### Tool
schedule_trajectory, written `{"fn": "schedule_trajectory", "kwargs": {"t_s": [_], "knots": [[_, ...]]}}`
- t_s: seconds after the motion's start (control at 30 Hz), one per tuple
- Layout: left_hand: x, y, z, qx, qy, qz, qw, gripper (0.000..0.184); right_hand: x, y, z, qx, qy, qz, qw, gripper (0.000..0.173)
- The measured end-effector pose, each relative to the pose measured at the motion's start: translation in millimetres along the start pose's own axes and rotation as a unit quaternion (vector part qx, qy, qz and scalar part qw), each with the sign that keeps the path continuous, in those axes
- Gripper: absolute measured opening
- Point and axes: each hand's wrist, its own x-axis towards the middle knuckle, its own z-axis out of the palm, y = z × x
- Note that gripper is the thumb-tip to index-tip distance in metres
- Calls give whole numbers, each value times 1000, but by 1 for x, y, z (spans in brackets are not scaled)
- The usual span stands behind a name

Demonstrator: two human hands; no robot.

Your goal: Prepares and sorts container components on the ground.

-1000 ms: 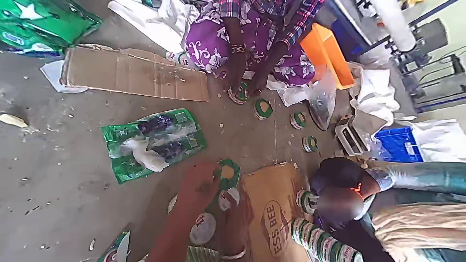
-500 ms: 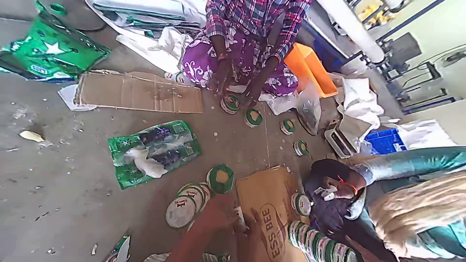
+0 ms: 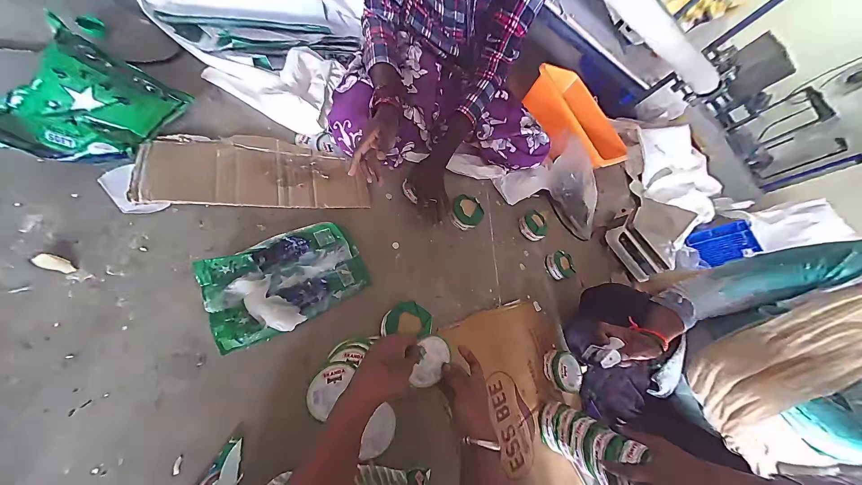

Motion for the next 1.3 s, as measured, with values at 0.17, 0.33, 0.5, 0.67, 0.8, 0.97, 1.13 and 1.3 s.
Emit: {"fn": "schedule_trajectory", "kwargs": {"t_s": [0.17, 0.33, 0.5, 0.67, 0.8, 0.97, 1.13, 1.3], "knots": [[14, -4, -5, -12, 153, -52, 987, 31, 27, -14, 31, -48, -1, -70, 996, 69], [28, -5, -2, 44, 202, -77, 975, 36, 43, -16, 42, -109, 36, -83, 990, 70], [35, -12, 14, 139, 288, -17, 947, 46, 45, -15, 40, -141, 29, -77, 987, 73], [55, -36, 56, 243, 293, 202, 902, 45, 46, -19, 42, -215, 34, -89, 972, 71], [57, -43, 66, 340, 207, 158, 904, 56, 49, -17, 33, -175, 46, -75, 981, 71], [63, -49, 76, 364, 277, 173, 872, 52, 46, 1, 15, -33, 72, -120, 990, 74], [53, -34, 60, 343, 153, 130, 918, 49, 30, 20, 8, -34, 54, -129, 990, 70], [40, -15, 47, 265, 175, 89, 944, 91, 15, 40, -2, 0, 53, -89, 995, 66]]}}
